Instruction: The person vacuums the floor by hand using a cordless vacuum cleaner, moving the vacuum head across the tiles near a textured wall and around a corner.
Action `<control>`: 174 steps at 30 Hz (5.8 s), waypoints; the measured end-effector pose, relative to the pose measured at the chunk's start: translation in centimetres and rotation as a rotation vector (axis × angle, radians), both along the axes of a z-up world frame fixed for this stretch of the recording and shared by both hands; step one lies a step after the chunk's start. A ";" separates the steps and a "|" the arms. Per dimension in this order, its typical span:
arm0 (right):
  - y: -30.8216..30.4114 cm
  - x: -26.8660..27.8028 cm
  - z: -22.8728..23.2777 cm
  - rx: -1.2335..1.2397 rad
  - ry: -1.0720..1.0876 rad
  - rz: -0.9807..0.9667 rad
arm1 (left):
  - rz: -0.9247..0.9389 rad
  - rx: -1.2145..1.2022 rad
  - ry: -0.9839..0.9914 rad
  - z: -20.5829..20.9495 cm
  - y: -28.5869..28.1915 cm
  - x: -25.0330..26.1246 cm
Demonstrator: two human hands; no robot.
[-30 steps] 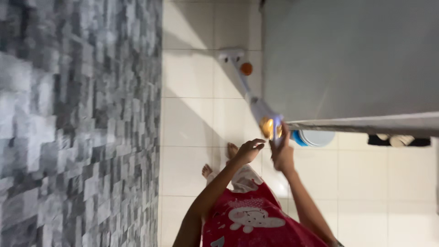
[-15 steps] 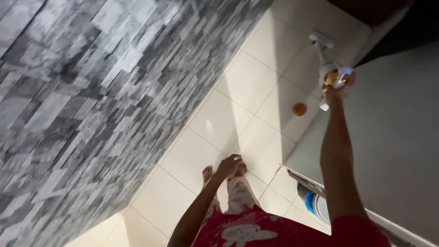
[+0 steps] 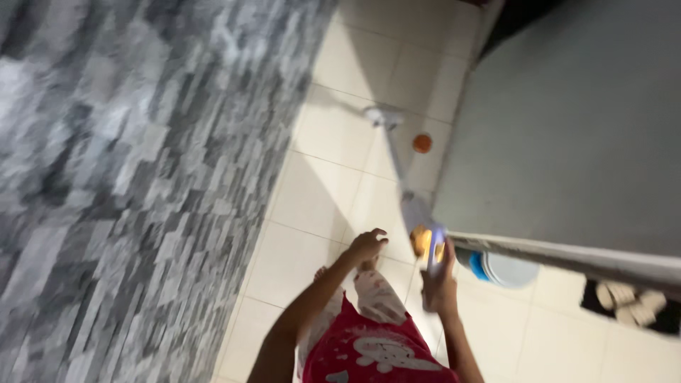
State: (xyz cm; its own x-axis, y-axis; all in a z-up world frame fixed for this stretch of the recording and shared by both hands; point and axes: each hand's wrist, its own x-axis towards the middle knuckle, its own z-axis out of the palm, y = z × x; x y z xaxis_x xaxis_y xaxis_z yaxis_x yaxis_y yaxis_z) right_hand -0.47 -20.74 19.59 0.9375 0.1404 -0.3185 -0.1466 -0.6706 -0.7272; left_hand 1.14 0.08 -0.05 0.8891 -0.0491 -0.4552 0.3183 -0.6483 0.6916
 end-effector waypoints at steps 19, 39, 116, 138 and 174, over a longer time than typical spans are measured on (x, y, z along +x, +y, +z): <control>10.8 34.5 -8.4 0.189 -0.498 0.216 | 0.284 -0.049 0.122 0.3 1.3 -3.4; 8.0 8.9 -9.8 0.062 -0.342 0.223 | 0.342 -0.101 0.023 -0.9 4.8 1.5; 30.6 17.7 -1.7 0.494 -0.266 0.096 | 0.588 -2.330 0.200 -0.4 17.1 17.2; 21.4 2.8 3.5 0.963 0.457 -0.301 | 0.707 -1.838 0.541 -0.5 13.9 9.9; 25.9 11.0 6.9 0.781 0.529 -0.555 | 0.691 -1.753 0.821 -0.2 13.8 19.9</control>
State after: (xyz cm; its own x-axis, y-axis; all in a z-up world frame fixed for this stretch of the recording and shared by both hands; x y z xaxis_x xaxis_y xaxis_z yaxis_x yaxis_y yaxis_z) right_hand 10.50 5.12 26.44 0.7035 0.0786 -0.7063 -0.7049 0.2040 -0.6793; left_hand 21.04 13.93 -0.22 0.6034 -0.6010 -0.5241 0.6614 0.7444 -0.0921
